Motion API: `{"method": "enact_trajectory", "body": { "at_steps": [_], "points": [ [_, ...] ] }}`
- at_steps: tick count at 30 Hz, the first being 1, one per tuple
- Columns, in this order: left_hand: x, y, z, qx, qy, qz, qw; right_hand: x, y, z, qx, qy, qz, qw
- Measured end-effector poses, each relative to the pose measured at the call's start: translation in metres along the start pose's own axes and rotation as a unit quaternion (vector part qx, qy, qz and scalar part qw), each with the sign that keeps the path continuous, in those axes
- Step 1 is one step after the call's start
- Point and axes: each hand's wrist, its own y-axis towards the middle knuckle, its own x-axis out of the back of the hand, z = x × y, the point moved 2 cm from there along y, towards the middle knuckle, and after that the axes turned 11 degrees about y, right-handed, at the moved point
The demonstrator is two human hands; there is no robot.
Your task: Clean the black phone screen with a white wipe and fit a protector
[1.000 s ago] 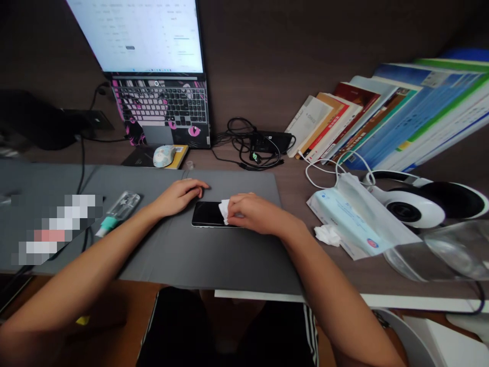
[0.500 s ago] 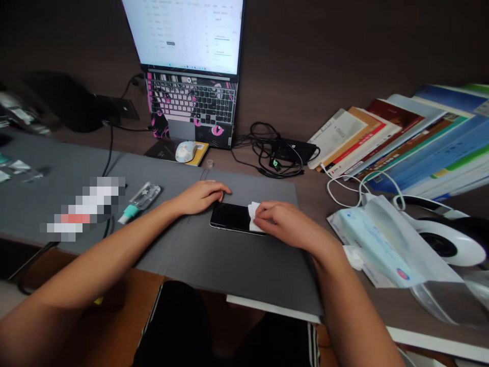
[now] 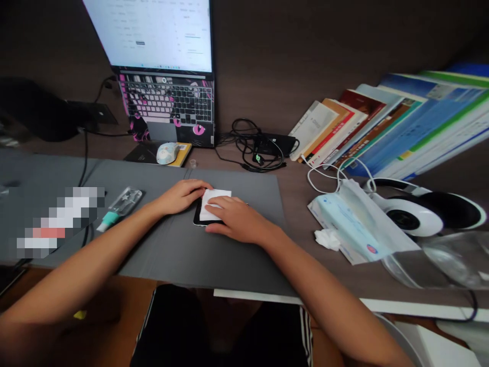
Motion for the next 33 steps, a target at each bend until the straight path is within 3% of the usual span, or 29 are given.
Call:
{"method": "enact_trajectory", "body": {
  "at_steps": [5, 14, 25, 33],
  "points": [
    [0.001, 0.0, -0.002, 0.021, -0.028, 0.011, 0.999, -0.013, 0.009, 0.007, -0.013, -0.03, -0.014, 0.999],
    [-0.001, -0.001, 0.002, 0.054, -0.031, 0.003, 0.998, -0.014, 0.012, 0.02, 0.049, -0.064, 0.004, 0.997],
    [0.002, -0.001, -0.002, 0.062, -0.038, 0.021, 0.997, 0.004, -0.001, 0.022, 0.061, -0.02, 0.012, 0.998],
    [0.003, 0.0, -0.002, 0.027, -0.012, 0.023, 0.999, 0.037, -0.024, -0.003, -0.018, 0.049, 0.052, 0.997]
  ]
}}
